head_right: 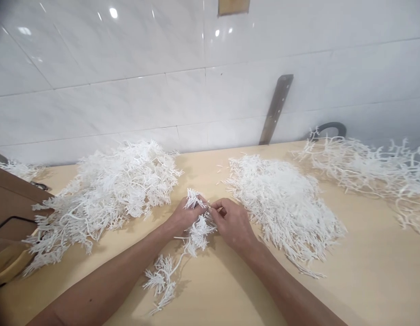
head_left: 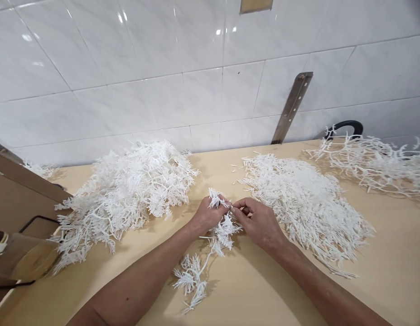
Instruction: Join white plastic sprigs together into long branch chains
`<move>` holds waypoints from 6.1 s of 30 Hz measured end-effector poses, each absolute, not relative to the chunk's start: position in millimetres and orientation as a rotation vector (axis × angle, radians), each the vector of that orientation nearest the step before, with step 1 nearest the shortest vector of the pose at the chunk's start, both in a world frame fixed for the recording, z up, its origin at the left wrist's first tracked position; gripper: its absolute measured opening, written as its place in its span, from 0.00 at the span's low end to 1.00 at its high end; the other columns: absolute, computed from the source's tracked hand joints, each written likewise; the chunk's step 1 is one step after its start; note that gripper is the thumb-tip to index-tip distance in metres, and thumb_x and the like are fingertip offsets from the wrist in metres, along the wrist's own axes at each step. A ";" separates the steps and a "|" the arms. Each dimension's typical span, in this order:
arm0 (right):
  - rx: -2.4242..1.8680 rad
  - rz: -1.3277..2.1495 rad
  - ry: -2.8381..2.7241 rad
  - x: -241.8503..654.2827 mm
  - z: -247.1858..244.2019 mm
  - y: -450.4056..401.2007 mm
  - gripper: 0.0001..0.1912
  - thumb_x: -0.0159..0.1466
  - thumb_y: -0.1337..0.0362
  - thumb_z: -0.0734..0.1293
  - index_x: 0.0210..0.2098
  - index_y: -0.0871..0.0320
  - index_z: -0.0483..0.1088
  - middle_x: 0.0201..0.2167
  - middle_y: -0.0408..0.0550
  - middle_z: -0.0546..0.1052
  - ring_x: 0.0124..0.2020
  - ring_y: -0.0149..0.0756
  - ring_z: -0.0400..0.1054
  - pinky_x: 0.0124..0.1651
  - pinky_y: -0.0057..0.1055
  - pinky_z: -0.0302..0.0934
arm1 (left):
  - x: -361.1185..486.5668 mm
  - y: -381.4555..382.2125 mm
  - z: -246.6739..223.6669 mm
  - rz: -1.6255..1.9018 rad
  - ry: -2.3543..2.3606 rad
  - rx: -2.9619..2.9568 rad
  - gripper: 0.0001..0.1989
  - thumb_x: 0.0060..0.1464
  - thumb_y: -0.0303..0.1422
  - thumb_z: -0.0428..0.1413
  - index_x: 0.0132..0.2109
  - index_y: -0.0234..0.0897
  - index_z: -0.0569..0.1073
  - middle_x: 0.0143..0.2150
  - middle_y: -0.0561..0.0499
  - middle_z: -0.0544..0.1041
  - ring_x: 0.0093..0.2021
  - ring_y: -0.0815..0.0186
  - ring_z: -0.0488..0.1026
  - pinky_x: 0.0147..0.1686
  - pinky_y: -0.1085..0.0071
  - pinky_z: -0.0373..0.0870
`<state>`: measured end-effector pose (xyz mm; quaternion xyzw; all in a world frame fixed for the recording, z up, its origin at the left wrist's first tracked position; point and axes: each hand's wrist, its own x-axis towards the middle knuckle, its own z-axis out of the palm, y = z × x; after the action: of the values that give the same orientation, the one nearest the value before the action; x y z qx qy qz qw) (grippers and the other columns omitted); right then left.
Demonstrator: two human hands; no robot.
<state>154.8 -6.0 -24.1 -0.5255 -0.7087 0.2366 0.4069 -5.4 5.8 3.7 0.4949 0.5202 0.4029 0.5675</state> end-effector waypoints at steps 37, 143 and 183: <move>-1.047 0.434 -1.873 156.2 -5.0 -9.0 0.05 0.66 0.67 0.62 0.32 0.56 0.67 0.26 0.45 0.73 0.24 0.31 0.66 0.26 0.28 0.61 | -7.1 4.4 14.8 0.919 1.295 1.192 0.11 0.48 0.39 0.60 0.29 0.36 0.70 0.18 0.59 0.65 0.18 0.73 0.59 0.20 0.76 0.56; -1.223 0.388 -1.842 153.0 -15.4 -9.6 0.04 0.64 0.66 0.65 0.35 0.57 0.72 0.31 0.45 0.75 0.25 0.31 0.66 0.30 0.29 0.61 | -10.3 5.0 12.4 0.810 1.332 1.310 0.19 0.46 0.49 0.62 0.25 0.37 0.70 0.19 0.57 0.64 0.21 0.71 0.60 0.22 0.74 0.56; -1.331 0.616 -1.570 170.4 -8.0 -1.4 0.10 0.66 0.56 0.64 0.35 0.56 0.68 0.25 0.45 0.74 0.24 0.33 0.67 0.25 0.29 0.61 | -16.6 12.4 -3.1 0.869 1.181 1.151 0.20 0.47 0.51 0.62 0.28 0.37 0.72 0.18 0.58 0.63 0.18 0.73 0.58 0.17 0.76 0.54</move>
<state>170.4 -1.4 -8.0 -0.5449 -0.6423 0.2520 0.4765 -16.6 12.4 -3.1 0.4956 0.5085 0.3744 0.5963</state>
